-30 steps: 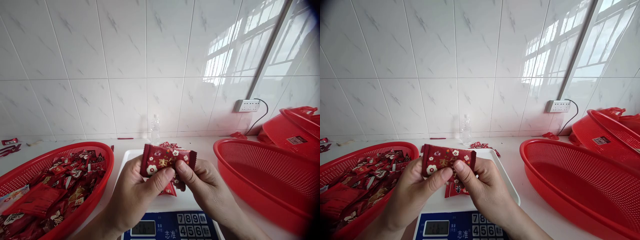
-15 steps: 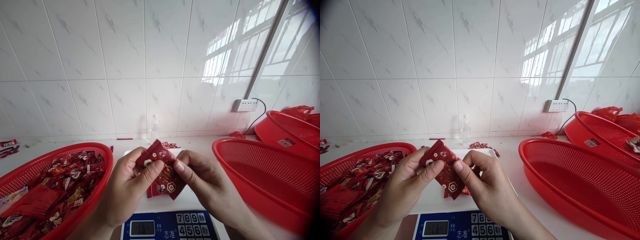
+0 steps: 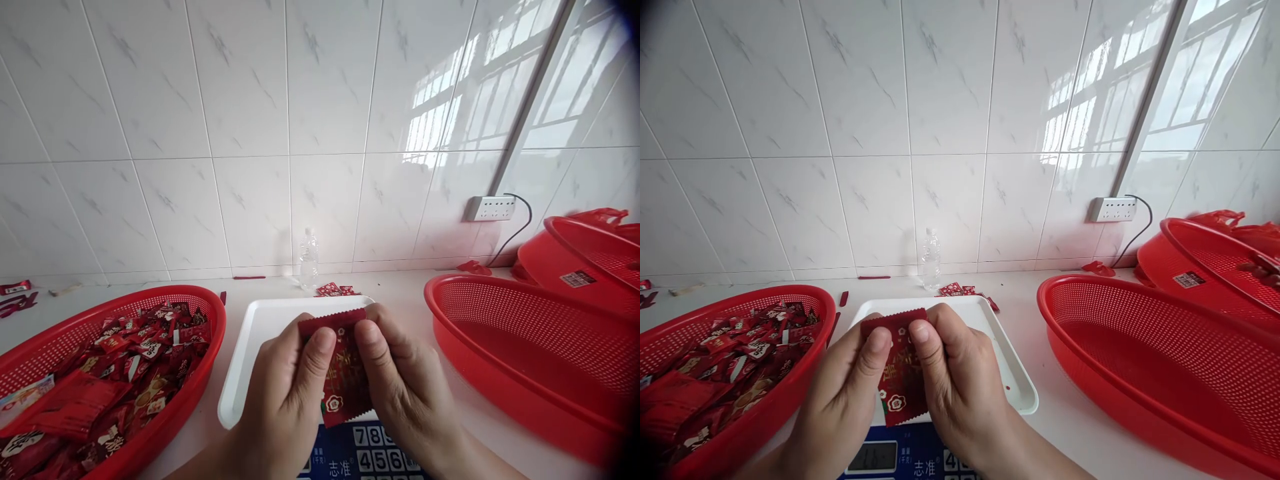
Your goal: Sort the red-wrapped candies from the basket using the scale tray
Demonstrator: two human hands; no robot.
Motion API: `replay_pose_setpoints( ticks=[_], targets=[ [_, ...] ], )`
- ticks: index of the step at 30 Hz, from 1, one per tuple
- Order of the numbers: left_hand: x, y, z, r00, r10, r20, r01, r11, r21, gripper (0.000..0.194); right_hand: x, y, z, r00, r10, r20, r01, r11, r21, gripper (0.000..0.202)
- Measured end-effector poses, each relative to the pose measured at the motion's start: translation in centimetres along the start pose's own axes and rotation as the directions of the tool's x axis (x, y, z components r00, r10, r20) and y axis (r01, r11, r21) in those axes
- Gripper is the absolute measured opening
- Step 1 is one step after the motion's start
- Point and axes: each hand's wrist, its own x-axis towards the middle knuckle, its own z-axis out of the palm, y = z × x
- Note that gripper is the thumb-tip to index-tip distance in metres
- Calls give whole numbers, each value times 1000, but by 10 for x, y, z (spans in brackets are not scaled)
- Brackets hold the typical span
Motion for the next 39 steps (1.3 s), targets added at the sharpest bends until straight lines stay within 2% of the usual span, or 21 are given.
replay_pose_setpoints(
  ticks=[3,6,9,12,15,18,20,22,24,25,27,29,31,35,37,39],
  targets=[
    [-3,-6,2,994,89,-61,-83,992,97,26,-2,1,3,997,-72,-24,71,996,-47,32],
    [-2,-7,1,994,96,-58,-90,991,98,25,-1,2,5,991,-111,-72,102,988,-118,32],
    [2,-4,0,998,21,54,-25,996,85,28,-1,5,5,986,-101,-132,82,986,-144,32],
    [5,-1,1,985,-47,166,30,994,102,34,0,8,6,985,-76,-157,58,991,-118,32],
    [4,-1,4,989,-37,140,25,996,88,31,0,7,6,984,-77,-163,61,993,-103,31],
    [2,-2,9,997,-70,31,73,989,-129,22,3,8,7,990,-69,-123,62,996,-60,23],
    [3,-3,11,985,-173,6,163,914,-372,28,5,11,7,995,-63,-80,57,996,-74,19],
    [5,-7,12,951,-307,45,277,778,-564,35,7,16,9,990,-108,-94,83,969,-232,26],
    [8,-10,12,906,-418,61,353,670,-653,40,6,20,10,964,-232,-126,148,870,-471,37],
    [9,-11,13,895,-442,59,365,651,-665,43,5,20,11,948,-301,-107,193,806,-560,45],
    [10,-11,15,908,-412,70,354,667,-655,49,0,19,13,924,-381,13,306,722,-620,63],
    [7,-8,18,942,-305,138,319,697,-642,57,-5,15,16,903,-393,173,417,707,-571,75],
    [3,-5,21,952,-198,233,304,697,-650,65,-10,10,18,882,-396,256,471,714,-518,81],
    [-2,-6,20,919,-72,387,329,680,-655,73,-15,9,20,860,-470,202,499,688,-526,87],
    [-3,-8,19,912,-44,409,329,674,-662,73,-15,11,21,854,-478,205,505,670,-544,86],
    [-4,-10,20,922,-59,382,323,661,-677,70,-15,13,21,855,-472,216,505,662,-554,85]
  ],
)
